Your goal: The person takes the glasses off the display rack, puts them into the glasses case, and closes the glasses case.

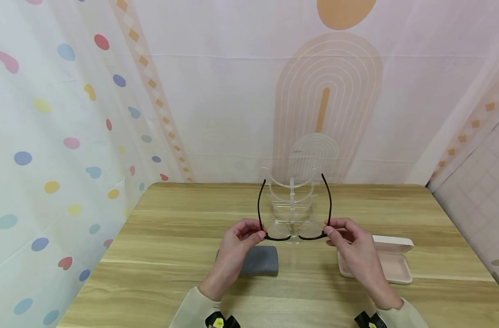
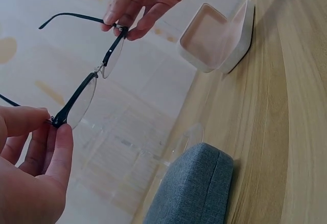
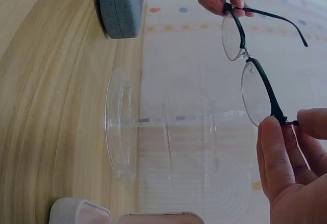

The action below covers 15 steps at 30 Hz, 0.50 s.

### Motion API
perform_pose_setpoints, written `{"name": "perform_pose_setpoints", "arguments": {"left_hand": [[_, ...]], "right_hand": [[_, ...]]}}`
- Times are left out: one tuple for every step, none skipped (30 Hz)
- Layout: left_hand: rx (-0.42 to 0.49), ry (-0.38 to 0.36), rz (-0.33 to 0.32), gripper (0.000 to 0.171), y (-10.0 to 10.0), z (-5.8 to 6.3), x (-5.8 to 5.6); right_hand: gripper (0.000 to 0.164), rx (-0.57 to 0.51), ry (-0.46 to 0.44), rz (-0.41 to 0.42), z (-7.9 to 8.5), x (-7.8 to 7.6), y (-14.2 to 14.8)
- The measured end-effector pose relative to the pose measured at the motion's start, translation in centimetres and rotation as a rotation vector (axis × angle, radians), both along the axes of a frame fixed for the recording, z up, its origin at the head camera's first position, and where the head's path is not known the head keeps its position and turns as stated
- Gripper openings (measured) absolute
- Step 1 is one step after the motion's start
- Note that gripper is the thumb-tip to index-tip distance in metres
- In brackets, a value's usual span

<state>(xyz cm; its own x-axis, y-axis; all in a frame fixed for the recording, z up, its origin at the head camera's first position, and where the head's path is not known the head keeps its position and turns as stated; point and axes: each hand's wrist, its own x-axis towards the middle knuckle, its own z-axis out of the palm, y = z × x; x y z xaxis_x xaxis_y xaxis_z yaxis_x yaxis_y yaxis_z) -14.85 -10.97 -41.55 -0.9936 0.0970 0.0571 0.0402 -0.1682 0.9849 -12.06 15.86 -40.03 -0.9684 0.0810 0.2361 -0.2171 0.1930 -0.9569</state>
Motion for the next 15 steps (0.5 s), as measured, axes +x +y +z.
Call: {"name": "perform_pose_setpoints", "arguments": {"left_hand": [[0.003, 0.002, 0.003, 0.016, 0.05, 0.05, 0.03], [0.002, 0.001, 0.007, 0.016, 0.10, 0.06, 0.03], [0.005, 0.001, 0.012, 0.015, 0.15, 0.11, 0.06], [0.005, 0.000, 0.017, 0.016, 0.20, 0.14, 0.07], [0.005, -0.001, 0.021, 0.016, 0.25, 0.16, 0.09], [0.008, 0.000, 0.025, 0.016, 0.30, 0.20, 0.10], [0.010, 0.000, 0.029, 0.016, 0.34, 0.22, 0.13], [0.012, 0.001, 0.032, 0.016, 0.38, 0.25, 0.16], [0.014, 0.001, 0.035, 0.016, 0.42, 0.31, 0.20], [0.016, 0.002, 0.037, 0.016, 0.44, 0.34, 0.23], [0.016, 0.004, 0.039, 0.017, 0.46, 0.37, 0.26], [0.013, 0.006, 0.041, 0.017, 0.46, 0.38, 0.27], [0.009, 0.007, 0.043, 0.017, 0.47, 0.39, 0.30], [0.008, 0.011, 0.043, 0.017, 0.48, 0.42, 0.32], [0.002, 0.016, 0.044, 0.017, 0.50, 0.42, 0.33]], "right_hand": [[0.017, -0.004, 0.004, 0.000, 0.00, 0.03, 0.01], [0.018, -0.012, 0.005, 0.002, -0.01, 0.05, 0.03], [0.019, -0.017, 0.008, 0.005, -0.02, 0.07, 0.06], [0.019, -0.027, 0.011, 0.008, -0.02, 0.08, 0.07], [0.020, -0.036, 0.013, 0.011, -0.02, 0.10, 0.10], [0.019, -0.045, 0.018, 0.014, -0.02, 0.11, 0.11], [0.019, -0.052, 0.026, 0.017, -0.02, 0.12, 0.12], [0.019, -0.062, 0.036, 0.019, -0.02, 0.11, 0.12], [0.018, -0.070, 0.051, 0.023, -0.03, 0.09, 0.12], [0.017, -0.077, 0.070, 0.028, -0.06, 0.06, 0.11], [0.017, -0.082, 0.089, 0.031, -0.09, 0.05, 0.11], [0.018, -0.090, 0.109, 0.036, -0.13, 0.04, 0.08], [0.020, -0.096, 0.126, 0.041, -0.19, 0.03, 0.07], [0.022, -0.099, 0.144, 0.045, -0.26, 0.03, 0.06], [0.025, -0.097, 0.162, 0.046, -0.34, 0.04, 0.04]]}}
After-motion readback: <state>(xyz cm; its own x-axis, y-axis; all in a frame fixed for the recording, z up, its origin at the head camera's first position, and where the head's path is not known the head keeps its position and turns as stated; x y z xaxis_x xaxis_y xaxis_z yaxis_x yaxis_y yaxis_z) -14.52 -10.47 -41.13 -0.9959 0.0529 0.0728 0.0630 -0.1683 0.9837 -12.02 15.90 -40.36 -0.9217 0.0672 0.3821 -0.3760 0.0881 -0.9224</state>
